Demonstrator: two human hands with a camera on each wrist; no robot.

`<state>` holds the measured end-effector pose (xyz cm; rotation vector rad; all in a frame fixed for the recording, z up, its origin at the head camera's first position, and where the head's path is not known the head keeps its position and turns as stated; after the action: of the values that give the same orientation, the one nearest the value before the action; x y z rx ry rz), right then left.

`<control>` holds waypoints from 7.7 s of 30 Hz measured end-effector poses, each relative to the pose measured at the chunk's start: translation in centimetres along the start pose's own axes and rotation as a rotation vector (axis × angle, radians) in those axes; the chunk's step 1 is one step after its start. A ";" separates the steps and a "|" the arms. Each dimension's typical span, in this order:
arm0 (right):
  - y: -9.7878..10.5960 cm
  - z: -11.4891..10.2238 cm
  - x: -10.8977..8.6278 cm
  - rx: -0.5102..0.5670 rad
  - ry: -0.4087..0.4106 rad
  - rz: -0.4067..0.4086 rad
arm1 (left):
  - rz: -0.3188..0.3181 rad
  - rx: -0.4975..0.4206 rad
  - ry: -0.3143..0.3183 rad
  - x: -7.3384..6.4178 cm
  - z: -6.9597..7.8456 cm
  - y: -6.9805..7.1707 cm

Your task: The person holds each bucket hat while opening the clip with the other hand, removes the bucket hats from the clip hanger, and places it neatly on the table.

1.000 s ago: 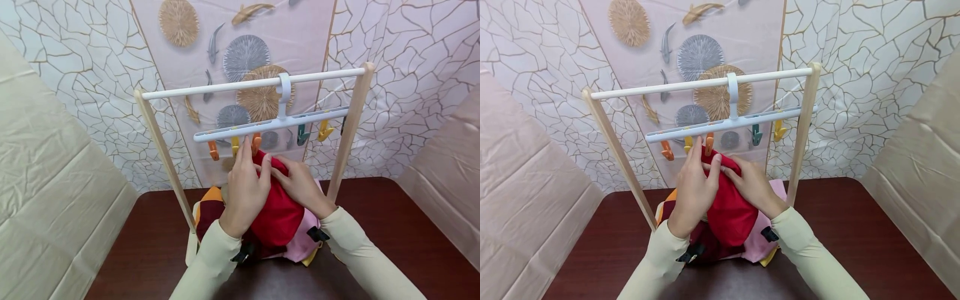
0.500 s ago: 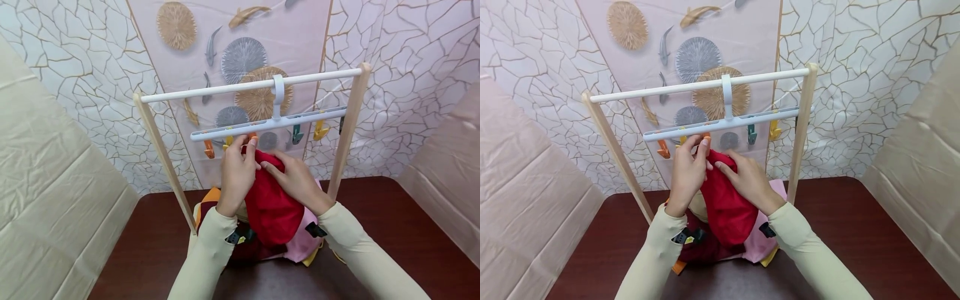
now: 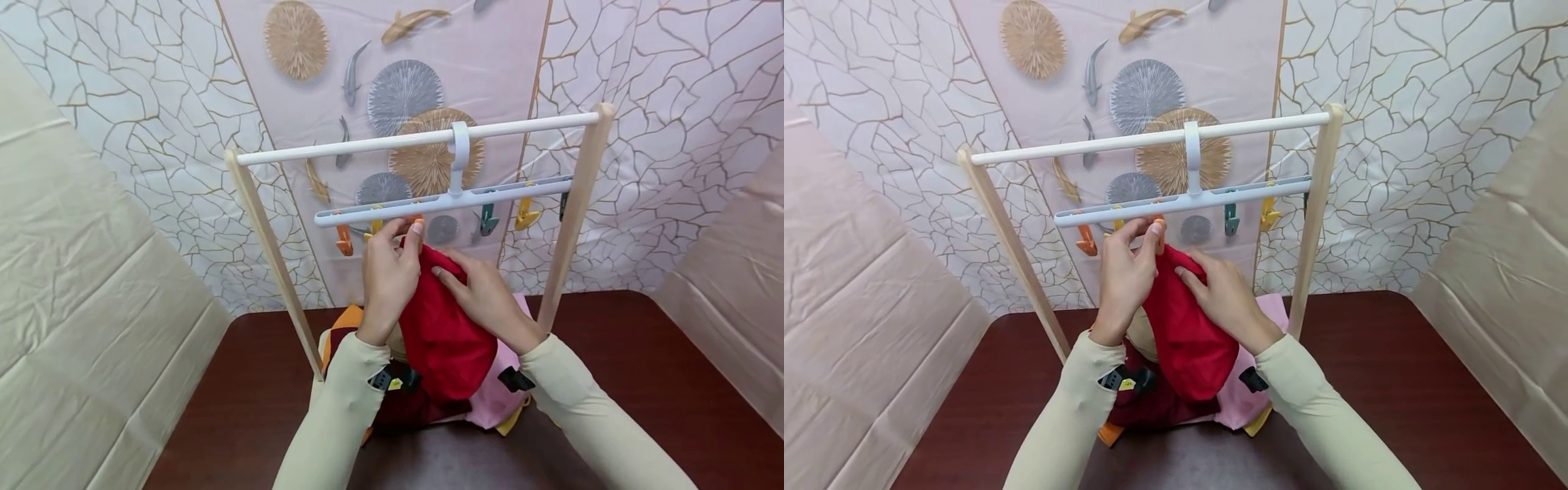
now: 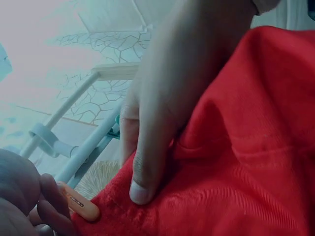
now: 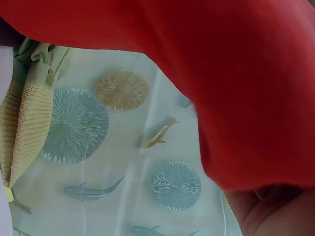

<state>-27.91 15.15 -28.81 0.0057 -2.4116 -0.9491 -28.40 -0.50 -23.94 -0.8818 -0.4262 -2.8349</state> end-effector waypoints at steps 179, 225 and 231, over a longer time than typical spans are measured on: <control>2.0 0.4 -7.5 -0.138 0.239 0.282 | 0.405 0.188 -0.499 -8.7 -2.2 8.3; 5.7 -5.1 -0.4 -0.629 0.284 0.328 | 0.002 0.948 -0.543 -1.7 2.5 5.1; 5.9 -6.1 -1.1 -0.604 0.283 0.345 | 0.019 0.923 -0.517 -2.3 3.0 5.8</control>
<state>-22.88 15.96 -21.89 -0.4482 -1.7219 -1.3581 -23.67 -4.99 -21.58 -1.2988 -1.5744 -1.9349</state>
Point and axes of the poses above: each hand's wrist, its own x-axis towards the middle knuckle, its own y-axis out of the back of the hand, z = x × y, the point moved 5 cm from there along x, towards the middle knuckle, and after that the axes turned 2 degrees about -y, right-handed, at the moved point
